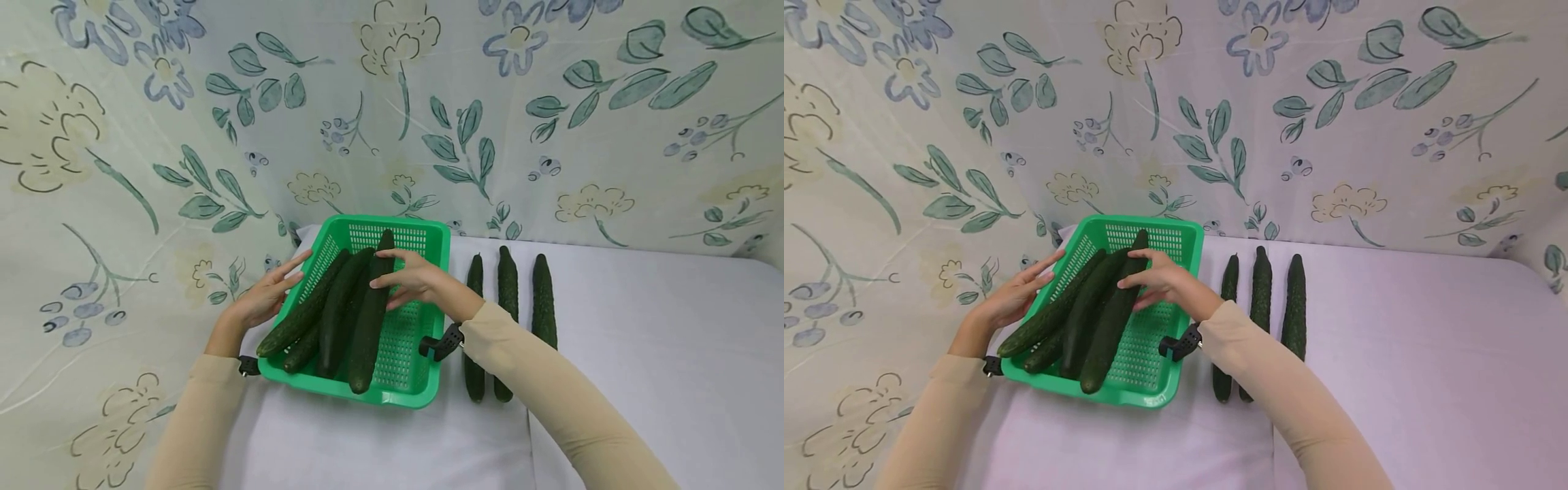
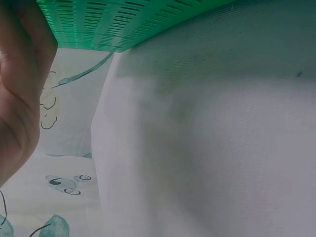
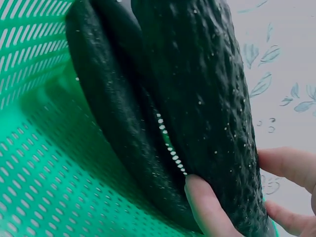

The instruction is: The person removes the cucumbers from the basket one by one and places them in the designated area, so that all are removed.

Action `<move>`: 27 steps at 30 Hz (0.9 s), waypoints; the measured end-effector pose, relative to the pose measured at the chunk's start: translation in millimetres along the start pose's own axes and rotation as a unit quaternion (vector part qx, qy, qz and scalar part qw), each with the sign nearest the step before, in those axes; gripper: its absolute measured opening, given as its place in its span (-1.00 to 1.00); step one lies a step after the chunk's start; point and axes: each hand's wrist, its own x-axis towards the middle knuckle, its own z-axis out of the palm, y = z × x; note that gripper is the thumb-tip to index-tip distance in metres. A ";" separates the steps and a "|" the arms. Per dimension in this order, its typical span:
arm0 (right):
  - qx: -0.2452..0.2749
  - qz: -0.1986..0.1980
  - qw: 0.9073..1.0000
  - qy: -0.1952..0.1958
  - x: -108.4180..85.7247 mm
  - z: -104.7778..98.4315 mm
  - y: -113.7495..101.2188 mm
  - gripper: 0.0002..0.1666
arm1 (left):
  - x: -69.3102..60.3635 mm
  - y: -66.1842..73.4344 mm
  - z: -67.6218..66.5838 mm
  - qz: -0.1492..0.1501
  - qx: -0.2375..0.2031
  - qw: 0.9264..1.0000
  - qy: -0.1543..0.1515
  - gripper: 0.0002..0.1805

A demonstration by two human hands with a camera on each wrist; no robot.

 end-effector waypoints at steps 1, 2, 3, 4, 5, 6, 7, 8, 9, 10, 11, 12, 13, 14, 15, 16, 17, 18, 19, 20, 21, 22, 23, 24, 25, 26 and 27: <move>0.001 -0.003 1.000 0.000 -1.1 -1.8 -0.9 -0.12 | -0.4 0.2 0.1 -0.002 0.002 1.000 0.004 -0.42; 0.003 -0.005 1.000 0.001 -2.3 -3.7 -1.7 -0.12 | -0.7 0.4 0.1 -0.001 0.003 1.000 0.004 -0.41; 0.005 -0.009 1.000 0.001 -3.6 -5.5 -2.4 -0.13 | -1.1 0.6 0.2 -0.001 0.004 1.000 0.005 -0.41; 0.005 -0.012 1.000 0.002 -4.9 -7.4 -2.9 -0.13 | -1.4 1.0 0.5 -0.001 0.006 1.000 0.006 -0.41; 0.005 -0.015 1.000 0.002 -6.0 -9.5 -3.2 -0.14 | -1.5 1.3 0.6 0.000 0.007 1.000 0.006 -0.41; 0.003 -0.018 1.000 0.002 -6.9 -11.6 -3.3 -0.14 | -1.7 1.5 0.9 0.001 0.012 1.000 0.007 -0.41; 0.003 -0.021 1.000 0.000 -7.6 -13.7 -3.1 -0.15 | -1.7 1.8 1.1 0.001 0.010 1.000 0.006 -0.41; 0.000 -0.022 1.000 -0.002 -8.5 -15.6 -3.0 -0.15 | -1.7 1.9 1.3 0.000 0.008 1.000 0.005 -0.41; -0.001 -0.023 1.000 -0.004 -9.1 -17.5 -2.5 -0.14 | -1.8 2.3 1.7 -0.003 0.007 1.000 0.008 -0.41; -0.003 -0.024 1.000 -0.007 -9.8 -19.3 -1.9 -0.14 | -1.8 2.5 1.9 -0.005 0.007 1.000 0.010 -0.41; -0.005 -0.026 1.000 -0.009 -10.8 -21.5 -1.6 -0.13 | -1.5 2.6 2.2 -0.006 0.006 1.000 0.011 -0.42; -0.005 -0.027 1.000 -0.012 -11.7 -23.4 -1.2 -0.13 | -1.3 2.9 2.5 -0.007 0.007 1.000 0.012 -0.41; -0.005 -0.027 1.000 -0.013 -12.8 -25.0 -0.8 -0.13 | -1.2 2.9 2.4 -0.008 0.008 1.000 0.013 -0.41; -0.002 -0.029 0.999 -0.014 -13.9 -26.6 -0.5 -0.12 | -1.3 2.8 2.3 -0.008 0.010 1.000 0.014 -0.41; 0.001 -0.031 0.999 -0.016 -14.8 -28.0 -0.2 -0.12 | -1.4 2.9 2.3 -0.008 0.012 1.000 0.015 -0.41; 0.004 -0.033 0.999 -0.018 -15.7 -29.4 0.0 -0.11 | -1.5 3.0 2.2 -0.008 0.014 1.000 0.015 -0.41; 0.007 -0.035 0.999 -0.019 -16.9 -30.5 -0.2 -0.11 | -1.3 2.7 1.8 -0.008 0.015 1.000 0.016 -0.41; 0.011 -0.037 0.999 -0.019 -17.9 -31.6 -0.4 -0.11 | -1.2 2.6 1.5 -0.008 0.016 1.000 0.017 -0.41; 0.013 -0.040 0.999 -0.020 -18.9 -32.6 -0.6 -0.10 | -1.1 2.3 1.3 -0.010 0.015 1.000 0.019 -0.41; 0.015 -0.043 0.999 -0.022 -20.2 -33.5 -1.0 -0.10 | -1.1 2.2 1.2 -0.010 0.016 1.000 0.020 -0.41; 0.015 -0.046 0.999 -0.021 -21.4 -34.4 -1.5 -0.09 | -0.9 1.9 1.0 -0.010 0.015 1.000 0.022 -0.41; 0.016 -0.048 0.999 -0.020 -22.5 -35.3 -2.0 -0.09 | -0.8 1.5 0.8 -0.010 0.015 1.000 0.023 -0.41; 0.016 -0.052 0.998 -0.018 -23.9 -36.2 -2.6 -0.09 | -0.7 0.9 0.6 -0.010 0.015 1.000 0.023 -0.41; 0.016 -0.055 0.998 -0.017 -24.8 -37.5 -2.8 -0.09 | -0.8 0.7 0.7 -0.011 0.014 1.000 0.024 -0.41; 0.016 -0.058 0.998 -0.015 -26.0 -38.7 -3.1 -0.09 | -0.9 0.4 0.6 -0.011 0.014 1.000 0.024 -0.41; 0.016 -0.060 0.998 -0.013 -27.3 -39.8 -3.5 -0.09 | -0.9 0.1 0.4 -0.011 0.015 1.000 0.024 -0.41; 0.017 -0.062 0.998 -0.010 -28.2 -41.1 -3.6 -0.09 | -1.2 0.0 0.4 -0.013 0.014 1.000 0.025 -0.41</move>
